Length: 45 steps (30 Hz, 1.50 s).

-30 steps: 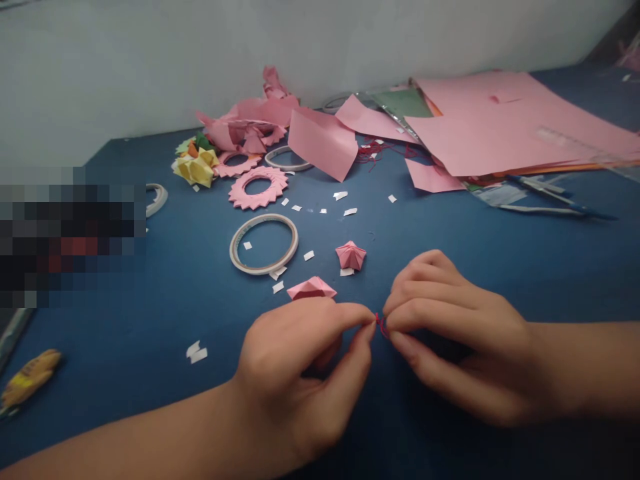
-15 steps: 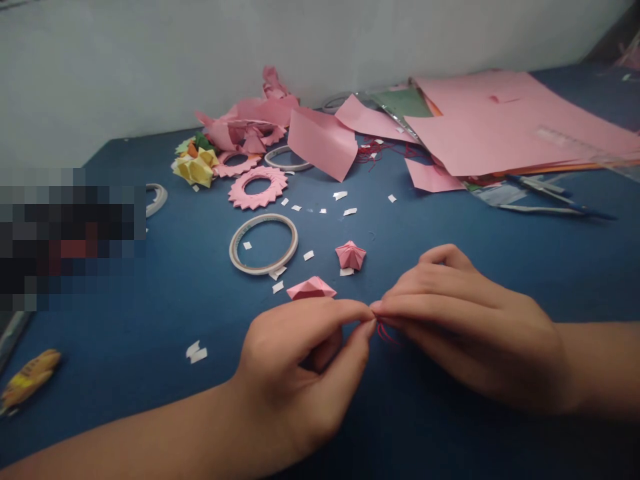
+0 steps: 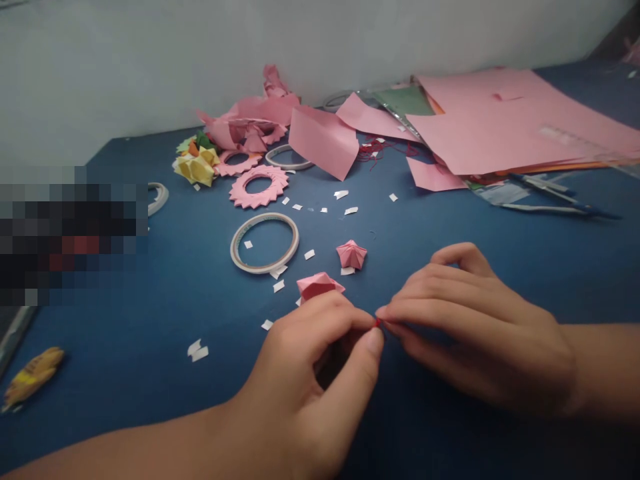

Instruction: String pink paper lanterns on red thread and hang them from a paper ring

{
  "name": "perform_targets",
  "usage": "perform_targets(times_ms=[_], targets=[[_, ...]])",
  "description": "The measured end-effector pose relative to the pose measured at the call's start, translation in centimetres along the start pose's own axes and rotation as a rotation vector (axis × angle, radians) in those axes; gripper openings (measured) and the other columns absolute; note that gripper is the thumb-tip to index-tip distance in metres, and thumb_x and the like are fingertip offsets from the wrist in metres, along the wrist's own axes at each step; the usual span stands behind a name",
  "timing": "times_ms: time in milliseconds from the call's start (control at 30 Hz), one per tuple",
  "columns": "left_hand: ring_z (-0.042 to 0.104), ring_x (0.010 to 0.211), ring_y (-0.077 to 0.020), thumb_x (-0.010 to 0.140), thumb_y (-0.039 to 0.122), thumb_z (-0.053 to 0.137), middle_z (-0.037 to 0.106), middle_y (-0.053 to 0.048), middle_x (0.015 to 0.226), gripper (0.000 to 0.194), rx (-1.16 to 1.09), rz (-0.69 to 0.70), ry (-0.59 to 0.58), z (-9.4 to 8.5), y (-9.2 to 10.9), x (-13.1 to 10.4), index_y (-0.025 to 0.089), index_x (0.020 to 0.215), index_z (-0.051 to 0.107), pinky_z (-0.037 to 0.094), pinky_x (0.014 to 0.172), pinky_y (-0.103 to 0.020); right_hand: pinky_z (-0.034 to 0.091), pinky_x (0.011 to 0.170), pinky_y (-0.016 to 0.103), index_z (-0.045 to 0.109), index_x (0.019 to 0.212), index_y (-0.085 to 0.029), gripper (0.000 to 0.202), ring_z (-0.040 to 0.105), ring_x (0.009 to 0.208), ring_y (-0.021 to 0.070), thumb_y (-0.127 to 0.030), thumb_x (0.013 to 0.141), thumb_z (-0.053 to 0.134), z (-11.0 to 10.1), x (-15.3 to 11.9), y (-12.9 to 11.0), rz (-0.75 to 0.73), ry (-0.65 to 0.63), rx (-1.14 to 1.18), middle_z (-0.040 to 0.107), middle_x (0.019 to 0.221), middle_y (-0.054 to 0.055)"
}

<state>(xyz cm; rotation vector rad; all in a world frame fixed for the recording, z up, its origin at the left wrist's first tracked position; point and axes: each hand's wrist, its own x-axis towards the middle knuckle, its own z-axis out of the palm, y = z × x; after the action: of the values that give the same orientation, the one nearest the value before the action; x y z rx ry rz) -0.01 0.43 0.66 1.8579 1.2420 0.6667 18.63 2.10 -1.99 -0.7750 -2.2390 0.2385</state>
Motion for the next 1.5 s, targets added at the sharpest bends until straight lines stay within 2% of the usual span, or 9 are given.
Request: perform_targets(times_ms=[100,233,333,500,967,1100,1233,1500], targets=[[0.056,0.063,-0.0086,0.088,0.017,0.046,0.059,0.003,0.067,0.022,-0.008,-0.003,-0.013,0.06,-0.35,-0.06,0.019,0.071,0.059,0.043,0.056,-0.019,0.039,0.075,0.036,0.061,0.092,-0.012,0.008,0.059,0.072,0.0118,-0.011,0.085,0.057,0.13,-0.17,0.00,0.005,0.017,0.043,0.067,0.081,0.002],[0.052,0.057,-0.0075,0.090,0.015,0.043,0.056,0.003,0.063,0.024,0.003,0.066,-0.058,0.04,-0.81,-0.19,0.018,0.070,0.056,0.041,0.054,-0.018,0.040,0.079,0.036,0.059,0.103,-0.011,0.017,0.060,0.085,0.0141,-0.012,0.086,0.057,0.25,-0.23,0.31,-0.023,-0.019,0.088,0.067,0.094,0.005],[0.049,0.053,-0.0069,0.089,0.011,0.044,0.053,0.004,0.060,0.023,0.025,0.141,-0.034,0.00,-0.96,-0.24,0.017,0.069,0.056,0.038,0.050,-0.018,0.039,0.079,0.036,0.060,0.099,-0.015,0.012,0.060,0.080,0.0134,-0.012,0.087,0.056,0.22,-0.13,0.53,-0.028,-0.047,0.102,0.067,0.091,0.004],[0.049,0.053,-0.0066,0.088,0.010,0.043,0.052,0.004,0.060,0.023,0.046,0.175,-0.033,-0.02,-0.97,-0.26,0.017,0.069,0.054,0.038,0.050,-0.018,0.039,0.078,0.035,0.059,0.094,-0.015,0.008,0.060,0.078,0.0123,-0.011,0.088,0.056,0.08,0.02,0.54,-0.022,-0.049,0.134,0.066,0.087,0.002],[0.041,0.050,-0.0076,0.088,0.011,0.041,0.043,0.004,0.057,0.024,0.076,0.211,-0.053,-0.15,-0.74,-0.24,0.017,0.067,0.051,0.033,0.049,-0.022,0.041,0.074,0.034,0.058,0.083,-0.016,0.006,0.061,0.072,0.0103,-0.011,0.085,0.057,0.13,0.34,0.16,0.015,0.004,0.110,0.065,0.078,0.001],[0.046,0.052,-0.0080,0.086,0.013,0.043,0.048,0.004,0.059,0.020,0.079,0.176,-0.061,-0.29,-0.56,-0.14,0.017,0.070,0.053,0.037,0.051,-0.021,0.041,0.073,0.034,0.058,0.084,-0.016,0.005,0.061,0.073,0.0108,-0.011,0.085,0.057,0.10,0.31,0.23,0.002,-0.011,0.117,0.065,0.079,0.001],[0.052,0.058,-0.0079,0.087,0.012,0.045,0.057,0.002,0.068,0.016,0.027,0.164,-0.036,-0.19,-0.56,-0.11,0.017,0.078,0.057,0.040,0.054,-0.019,0.041,0.074,0.034,0.058,0.086,-0.016,0.006,0.061,0.074,0.0109,-0.011,0.087,0.056,0.04,0.25,0.33,-0.009,-0.025,0.125,0.065,0.080,0.002],[0.045,0.052,-0.0057,0.083,0.009,0.049,0.050,0.005,0.059,0.016,0.039,0.215,0.052,0.25,-0.80,-0.08,0.016,0.071,0.057,0.037,0.051,-0.018,0.041,0.075,0.033,0.059,0.087,-0.015,0.003,0.060,0.074,0.0117,-0.013,0.085,0.056,-0.07,0.31,0.15,0.032,0.000,0.147,0.063,0.080,0.002]])
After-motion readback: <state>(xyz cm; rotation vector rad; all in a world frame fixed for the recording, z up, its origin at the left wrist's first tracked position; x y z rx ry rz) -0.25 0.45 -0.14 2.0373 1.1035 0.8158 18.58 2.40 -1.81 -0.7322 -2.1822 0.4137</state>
